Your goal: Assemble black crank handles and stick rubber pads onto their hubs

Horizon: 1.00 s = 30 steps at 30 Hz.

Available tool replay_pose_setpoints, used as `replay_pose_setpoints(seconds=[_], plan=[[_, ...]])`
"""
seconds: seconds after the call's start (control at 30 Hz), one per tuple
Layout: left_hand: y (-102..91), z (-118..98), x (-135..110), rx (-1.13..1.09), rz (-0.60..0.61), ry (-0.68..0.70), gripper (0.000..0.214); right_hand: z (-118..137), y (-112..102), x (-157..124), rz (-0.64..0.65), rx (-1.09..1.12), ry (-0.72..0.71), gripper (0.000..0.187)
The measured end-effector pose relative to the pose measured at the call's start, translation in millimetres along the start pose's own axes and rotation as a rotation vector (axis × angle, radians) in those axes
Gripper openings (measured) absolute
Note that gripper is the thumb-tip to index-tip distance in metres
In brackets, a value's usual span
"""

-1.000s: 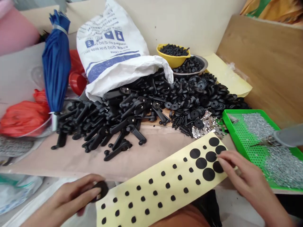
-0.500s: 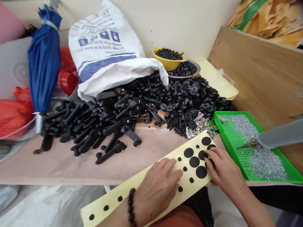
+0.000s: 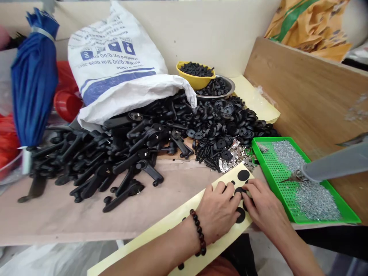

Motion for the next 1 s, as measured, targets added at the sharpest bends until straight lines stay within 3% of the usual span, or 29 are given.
replay_pose_setpoints(seconds=[0.13,0.23,0.37,0.73,0.83,0.9,1.0], plan=[[-0.3,-0.2,0.6,0.008,0.002,0.003,0.028,1.6,-7.9,0.5,-0.036,0.126,-0.005,0.012],[-1.2,-0.3,0.9,0.006,0.003,0.010,0.029,-0.7,-13.5,0.6,-0.076,0.056,-0.019,0.014],[-1.2,0.3,0.8,0.010,0.007,0.013,0.030,-4.7,-5.0,2.0,-0.008,-0.007,-0.019,0.013],[-7.5,-1.2,-6.4,-0.035,0.003,0.041,0.026,-0.7,-2.9,-2.0,0.025,0.335,0.041,0.016],[-21.9,28.7,-19.4,-0.108,0.008,-0.029,0.022,-3.3,-7.0,-6.9,0.025,0.370,0.018,0.011],[-37.8,73.3,-31.7,-0.062,-0.054,-0.238,0.020,-6.3,-6.0,-12.5,0.050,0.401,0.009,0.007],[-61.3,145.4,-56.9,0.188,-0.136,-0.615,0.028,-14.8,-3.0,-21.0,0.044,0.455,0.054,0.012]])
Point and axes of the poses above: each hand's wrist, its own x-axis towards the middle knuckle, its own y-axis out of the palm, z = x × y, the point moved 9 cm from there along x, towards the middle knuckle, and after that the axes turned 11 degrees about -y, right-handed, at the moved point
